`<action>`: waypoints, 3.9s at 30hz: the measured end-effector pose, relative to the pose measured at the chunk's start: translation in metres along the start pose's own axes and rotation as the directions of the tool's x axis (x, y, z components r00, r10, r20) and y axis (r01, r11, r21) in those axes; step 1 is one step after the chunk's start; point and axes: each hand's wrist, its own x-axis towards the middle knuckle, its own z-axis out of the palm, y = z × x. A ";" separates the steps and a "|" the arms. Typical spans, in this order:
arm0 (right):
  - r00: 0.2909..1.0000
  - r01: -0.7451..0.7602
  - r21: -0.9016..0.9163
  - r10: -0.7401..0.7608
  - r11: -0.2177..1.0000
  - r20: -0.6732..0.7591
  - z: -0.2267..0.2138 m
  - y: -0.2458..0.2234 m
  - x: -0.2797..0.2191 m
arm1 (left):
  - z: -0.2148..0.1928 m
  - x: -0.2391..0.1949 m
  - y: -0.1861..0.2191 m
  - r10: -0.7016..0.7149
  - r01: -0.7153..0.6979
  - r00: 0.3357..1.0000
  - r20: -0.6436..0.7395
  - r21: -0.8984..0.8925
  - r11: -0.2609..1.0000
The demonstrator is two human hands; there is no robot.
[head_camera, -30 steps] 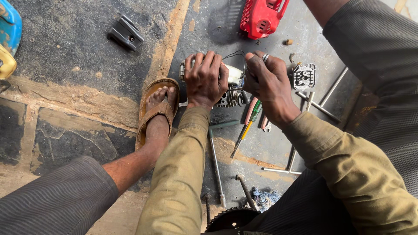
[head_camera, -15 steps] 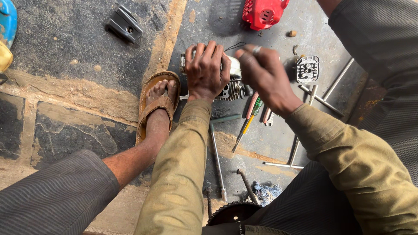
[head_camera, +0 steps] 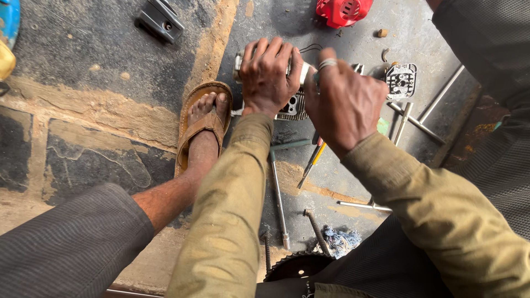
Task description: The person uses a screwdriver and pliers to disassemble a small engine component, removing bolts and handling internal parts while seated on the ground.
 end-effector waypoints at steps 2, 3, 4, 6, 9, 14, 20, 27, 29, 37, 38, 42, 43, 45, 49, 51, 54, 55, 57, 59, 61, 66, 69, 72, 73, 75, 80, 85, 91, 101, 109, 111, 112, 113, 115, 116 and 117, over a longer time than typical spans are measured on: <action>0.991 0.124 -0.016 -0.124 0.992 -0.040 0.009 0.012 0.002 | -0.001 0.004 -0.003 0.099 -0.098 0.995 0.007 -0.034 0.995; 0.984 0.176 -0.010 -0.177 0.984 -0.028 0.012 0.020 0.006 | -0.002 0.007 -0.004 0.106 -0.103 0.994 0.039 -0.053 0.993; 0.973 0.229 -0.002 -0.229 0.973 -0.016 0.013 0.028 0.008 | -0.002 0.011 -0.004 0.112 -0.107 0.991 0.071 -0.072 0.992; 0.951 0.309 0.081 -0.309 0.948 -0.008 0.010 0.043 0.012 | -0.003 0.014 -0.002 0.130 -0.122 0.989 0.076 -0.105 0.987; 0.911 0.408 0.146 -0.412 0.901 0.000 0.008 0.051 0.024 | -0.004 0.018 -0.001 0.149 -0.146 0.989 0.017 -0.132 0.981; 0.762 0.636 0.193 -0.647 0.748 -0.002 0.004 0.057 0.048 | -0.004 0.019 -0.007 0.118 -0.114 0.993 0.024 -0.126 0.985; 0.137 0.983 0.111 -0.987 0.146 0.083 0.014 0.065 0.046 | 0.012 0.029 0.003 0.506 -0.446 0.830 0.236 -0.263 0.855; 0.569 0.755 0.260 -0.798 0.602 0.196 -0.006 0.093 0.043 | 0.038 0.039 0.000 0.503 -0.376 0.799 0.330 -0.379 0.846; 0.708 0.555 0.361 -0.654 0.749 0.267 -0.016 0.088 0.029 | 0.043 0.033 0.002 0.477 -0.377 0.833 0.280 -0.342 0.861; 0.590 -0.513 0.011 0.343 0.858 0.731 -0.056 0.077 0.008 | 0.044 0.031 -0.012 0.395 -0.300 0.819 0.417 -0.275 0.913; 0.656 -0.513 0.130 0.290 0.848 0.697 -0.055 0.077 0.008 | 0.043 0.031 -0.015 0.391 -0.314 0.833 0.390 -0.249 0.916; 0.825 -0.397 0.449 0.097 0.800 0.557 -0.052 0.084 0.014 | 0.032 0.028 -0.016 0.332 -0.278 0.824 0.460 -0.182 0.943; 0.843 -0.358 0.487 0.051 0.796 0.536 -0.052 0.086 0.016 | 0.027 0.029 -0.020 0.309 -0.250 0.807 0.504 -0.183 0.951; 0.861 -0.090 0.293 -0.074 0.952 0.503 -0.049 0.085 0.020 | 0.022 0.029 -0.022 0.312 -0.239 0.816 0.487 -0.207 0.949; 0.709 0.657 -0.029 -0.604 0.754 0.363 -0.043 0.085 0.029 | 0.018 0.029 -0.025 0.359 -0.288 0.851 0.385 -0.231 0.930; 0.633 0.764 -0.061 -0.728 0.642 0.262 -0.041 0.086 0.028 | 0.021 0.022 -0.025 0.367 -0.287 0.834 0.412 -0.244 0.926; 0.810 0.529 0.253 -0.571 0.810 0.135 -0.043 0.086 0.024 | 0.029 0.021 -0.029 0.363 -0.284 0.829 0.425 -0.239 0.929; 0.892 0.343 0.421 -0.432 0.840 0.136 -0.045 0.085 0.020 | 0.028 0.017 -0.029 0.342 -0.272 0.836 0.429 -0.217 0.937; 0.916 0.248 0.481 -0.365 0.841 0.166 -0.050 0.083 0.012 | 0.027 0.012 -0.031 0.310 -0.257 0.858 0.408 -0.182 0.949; 0.947 0.107 0.588 -0.262 0.802 0.185 -0.048 0.077 0.005 | 0.021 0.004 -0.035 0.290 -0.250 0.886 0.361 -0.154 0.956; 0.973 -0.058 0.716 -0.121 0.696 0.197 -0.042 0.069 0.005 | 0.015 0.003 -0.038 0.270 -0.231 0.901 0.341 -0.151 0.961; 0.934 0.083 0.395 -0.209 0.915 0.289 -0.043 0.059 0.022 | -0.006 -0.003 -0.036 0.121 -0.091 0.911 0.393 -0.093 0.992; 0.835 0.356 0.295 -0.444 0.887 0.325 -0.046 0.048 0.026 | -0.023 -0.008 -0.031 0.118 -0.101 0.923 0.366 -0.064 0.993; 0.707 0.656 0.248 -0.695 0.713 0.130 -0.040 0.033 0.028 | -0.043 -0.013 -0.022 0.063 -0.065 0.914 0.401 -0.009 0.998; 0.630 0.761 0.201 -0.776 0.617 -0.002 -0.038 0.029 0.028 | -0.049 -0.014 -0.017 0.065 -0.073 0.909 0.411 0.005 0.997; 0.767 0.505 0.390 -0.608 0.770 0.207 -0.037 0.028 0.020 | -0.059 -0.018 -0.009 0.061 -0.080 0.914 0.401 0.030 0.996; 0.862 0.397 0.592 -0.506 0.701 0.022 -0.039 0.032 0.007 | -0.063 -0.034 0.001 -0.020 0.018 0.948 0.318 0.012 1.000; 0.815 -0.006 0.124 -0.067 0.992 0.576 -0.044 0.026 -0.015 | -0.041 -0.049 -0.008 -0.118 0.087 0.946 0.301 0.114 0.990; 0.815 0.333 0.102 -0.340 0.938 0.469 -0.038 0.010 -0.014 | -0.042 -0.062 -0.009 -0.240 0.210 0.937 0.252 0.143 0.967; 0.838 0.449 0.504 -0.544 0.738 0.051 -0.041 0.022 -0.019 | -0.051 -0.059 0.006 -0.257 0.237 0.938 0.234 0.111 0.965; 0.834 -0.168 0.134 0.068 0.977 0.547 -0.069 0.002 -0.016 | -0.037 -0.063 -0.004 -0.285 0.263 0.928 0.240 0.120 0.957; 0.863 0.127 0.111 -0.165 0.986 0.477 -0.070 0.001 -0.011 | -0.035 -0.062 -0.007 -0.281 0.256 0.931 0.234 0.130 0.958; 0.848 0.270 0.091 -0.282 0.958 0.448 -0.068 0.003 -0.010 | -0.036 -0.063 -0.009 -0.281 0.254 0.931 0.232 0.140 0.957; 0.816 0.407 0.066 -0.395 0.911 0.422 -0.064 0.005 -0.009 | -0.036 -0.064 -0.008 -0.282 0.252 0.932 0.229 0.150 0.956; 0.699 0.655 0.005 -0.608 0.756 0.377 -0.053 0.009 -0.008 | -0.041 -0.065 -0.004 -0.284 0.257 0.934 0.218 0.142 0.956; 0.735 0.611 0.145 -0.626 0.778 0.260 -0.047 0.010 -0.008 | -0.045 -0.065 -0.002 -0.284 0.259 0.935 0.210 0.141 0.956; 0.772 0.567 0.286 -0.620 0.772 0.142 -0.043 0.011 -0.009 | -0.048 -0.065 0.000 -0.291 0.266 0.936 0.200 0.142 0.953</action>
